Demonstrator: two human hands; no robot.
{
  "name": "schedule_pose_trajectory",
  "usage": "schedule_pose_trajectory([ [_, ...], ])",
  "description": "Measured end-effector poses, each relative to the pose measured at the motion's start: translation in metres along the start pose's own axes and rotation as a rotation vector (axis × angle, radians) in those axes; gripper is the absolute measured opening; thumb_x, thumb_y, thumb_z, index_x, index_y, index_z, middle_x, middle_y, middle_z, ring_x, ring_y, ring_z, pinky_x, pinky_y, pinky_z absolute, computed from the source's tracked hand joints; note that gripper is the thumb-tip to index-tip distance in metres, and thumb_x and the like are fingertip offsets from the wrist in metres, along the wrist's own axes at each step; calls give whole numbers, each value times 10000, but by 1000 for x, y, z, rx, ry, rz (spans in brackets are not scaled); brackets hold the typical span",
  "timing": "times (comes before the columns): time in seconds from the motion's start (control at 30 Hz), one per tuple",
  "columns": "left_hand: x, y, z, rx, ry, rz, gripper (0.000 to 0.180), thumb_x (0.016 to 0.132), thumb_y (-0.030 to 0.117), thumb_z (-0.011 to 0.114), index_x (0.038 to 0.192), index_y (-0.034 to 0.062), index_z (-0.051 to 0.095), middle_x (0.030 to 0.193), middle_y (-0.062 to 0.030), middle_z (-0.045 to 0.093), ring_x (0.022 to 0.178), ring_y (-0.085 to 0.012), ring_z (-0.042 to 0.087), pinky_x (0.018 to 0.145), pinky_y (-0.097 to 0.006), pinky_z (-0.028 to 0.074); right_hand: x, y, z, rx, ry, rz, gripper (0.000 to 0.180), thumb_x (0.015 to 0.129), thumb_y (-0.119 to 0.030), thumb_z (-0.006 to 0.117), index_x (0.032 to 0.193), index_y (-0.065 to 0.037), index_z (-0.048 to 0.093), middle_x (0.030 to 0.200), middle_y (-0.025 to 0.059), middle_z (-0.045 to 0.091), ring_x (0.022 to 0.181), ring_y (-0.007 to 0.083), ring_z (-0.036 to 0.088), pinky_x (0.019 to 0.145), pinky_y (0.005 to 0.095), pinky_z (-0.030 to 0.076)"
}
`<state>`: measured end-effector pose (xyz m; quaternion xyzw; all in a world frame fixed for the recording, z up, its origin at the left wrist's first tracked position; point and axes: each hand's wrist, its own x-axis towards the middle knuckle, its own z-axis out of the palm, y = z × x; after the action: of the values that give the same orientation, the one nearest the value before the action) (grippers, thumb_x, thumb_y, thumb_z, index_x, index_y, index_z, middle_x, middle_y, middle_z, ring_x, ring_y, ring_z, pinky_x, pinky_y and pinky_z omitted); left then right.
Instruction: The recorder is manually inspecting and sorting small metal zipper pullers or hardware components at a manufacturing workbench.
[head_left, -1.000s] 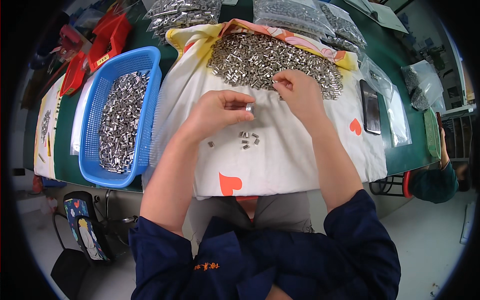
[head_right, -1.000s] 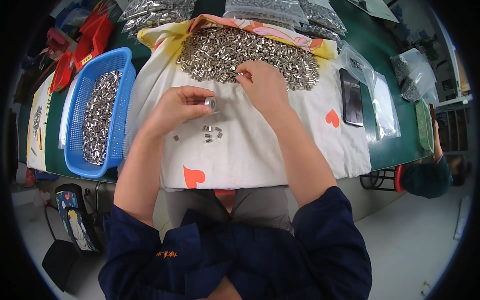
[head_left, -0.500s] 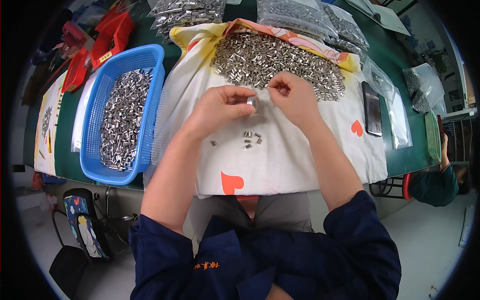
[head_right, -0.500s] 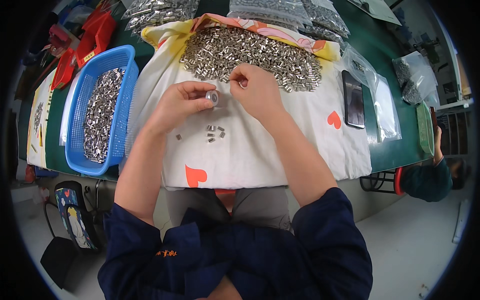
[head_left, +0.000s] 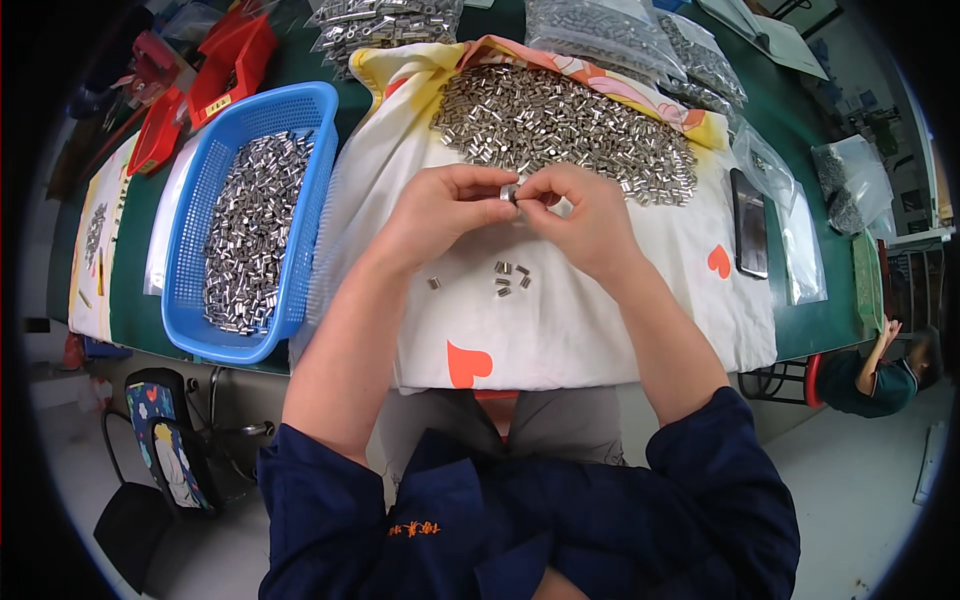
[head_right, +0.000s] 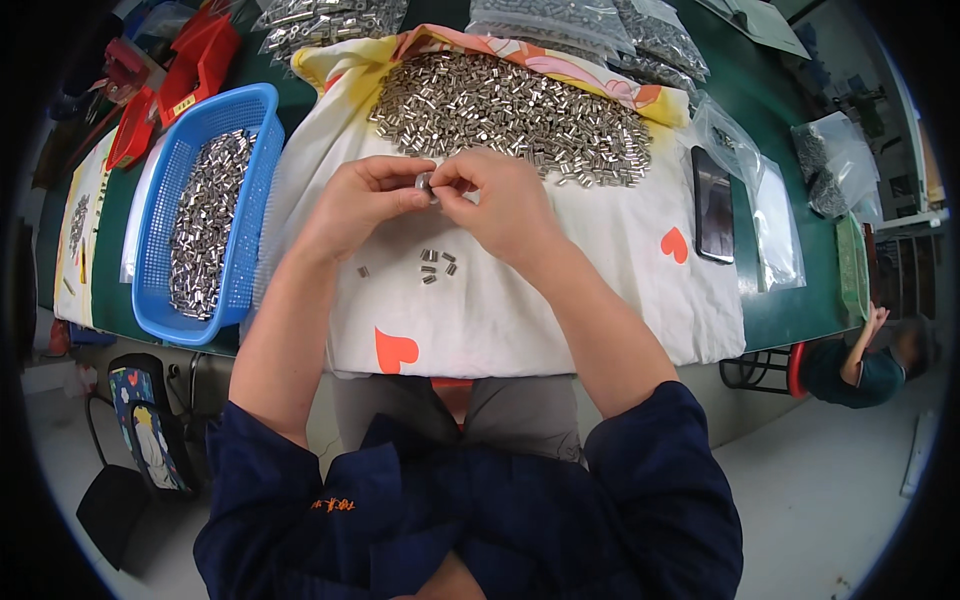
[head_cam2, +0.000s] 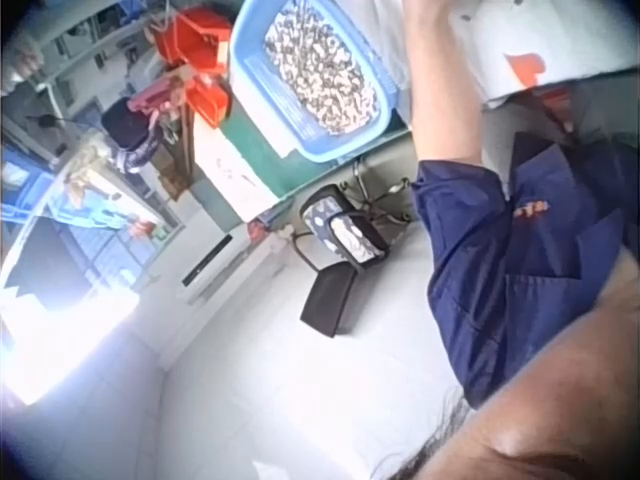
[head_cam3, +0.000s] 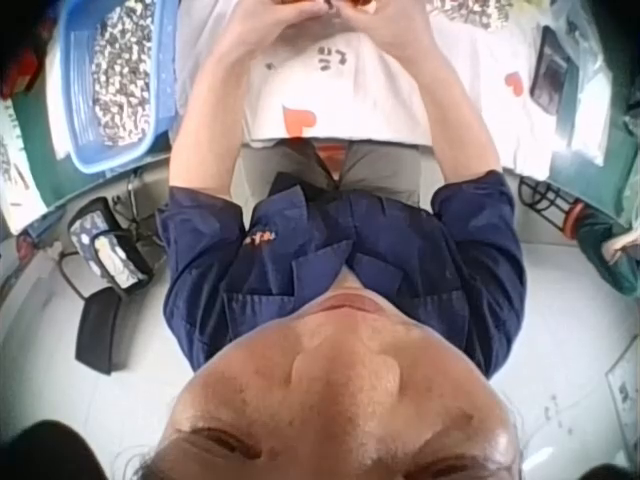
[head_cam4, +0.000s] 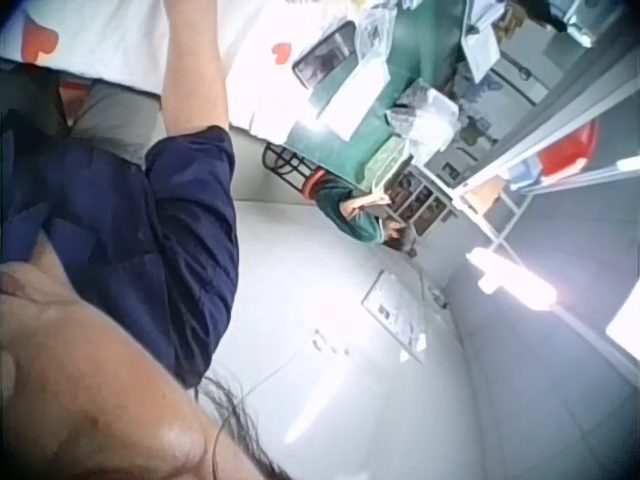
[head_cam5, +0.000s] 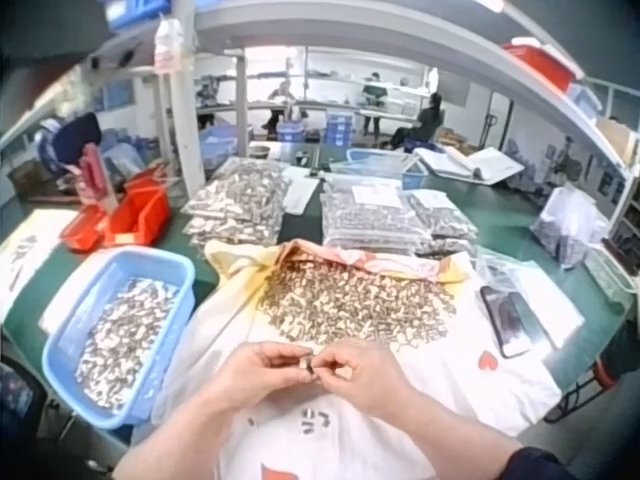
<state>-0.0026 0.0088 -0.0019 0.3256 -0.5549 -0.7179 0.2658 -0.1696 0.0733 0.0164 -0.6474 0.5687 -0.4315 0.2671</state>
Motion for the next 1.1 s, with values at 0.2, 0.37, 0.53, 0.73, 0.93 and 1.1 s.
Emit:
schedule_pose_trajectory([
  [0.2, -1, 3, -1, 45, -2, 23, 332, 741, 21, 642, 1060, -27, 565, 900, -79, 630, 811, -102, 591, 727, -210, 460, 3, 4, -5, 27, -22, -35, 92, 721, -61, 602, 801, -16, 609, 744, 69, 617, 667, 152, 586, 602, 251, 459],
  [0.37, -2, 5, 2, 84, -53, -21, 315, 729, 25, 659, 1031, -24, 584, 895, -61, 631, 799, -90, 586, 707, -205, 461, 5, 3, -12, 108, -173, 212, 105, 712, -57, 630, 810, -22, 620, 772, 14, 613, 685, 82, 549, 632, 221, 439],
  [0.53, -3, 2, 4, 129, -88, -102, 314, 723, 32, 671, 1026, -4, 593, 870, -29, 626, 782, -68, 575, 684, -192, 458, 10, 18, -44, -372, -152, 144, 115, 704, -87, 610, 797, -20, 606, 725, 67, 601, 658, 164, 573, 626, 276, 449],
  [0.73, -3, 1, 6, 114, -107, -88, 308, 726, 35, 671, 1024, 8, 597, 854, -13, 620, 774, -52, 567, 672, -181, 453, 5, 28, -36, -629, -160, 105, 95, 689, -77, 564, 758, -22, 600, 731, 109, 592, 706, 275, 571, 661, 364, 448],
  [0.93, -1, 2, 4, 75, -100, -85, 316, 732, -5, 644, 1041, -7, 577, 898, -39, 621, 789, -78, 580, 704, -196, 467, 6, 21, -28, -682, -61, -69, 86, 705, -81, 572, 763, -28, 606, 743, 99, 600, 707, 250, 574, 665, 331, 454],
  [1.1, -1, 4, 3, 79, -50, -68, 333, 730, -29, 633, 1054, -24, 558, 920, -59, 618, 806, -100, 586, 741, -216, 473, 5, -1, -23, -3, -130, 135, 83, 723, -52, 594, 799, -26, 616, 760, 50, 613, 655, 135, 554, 613, 246, 441],
])
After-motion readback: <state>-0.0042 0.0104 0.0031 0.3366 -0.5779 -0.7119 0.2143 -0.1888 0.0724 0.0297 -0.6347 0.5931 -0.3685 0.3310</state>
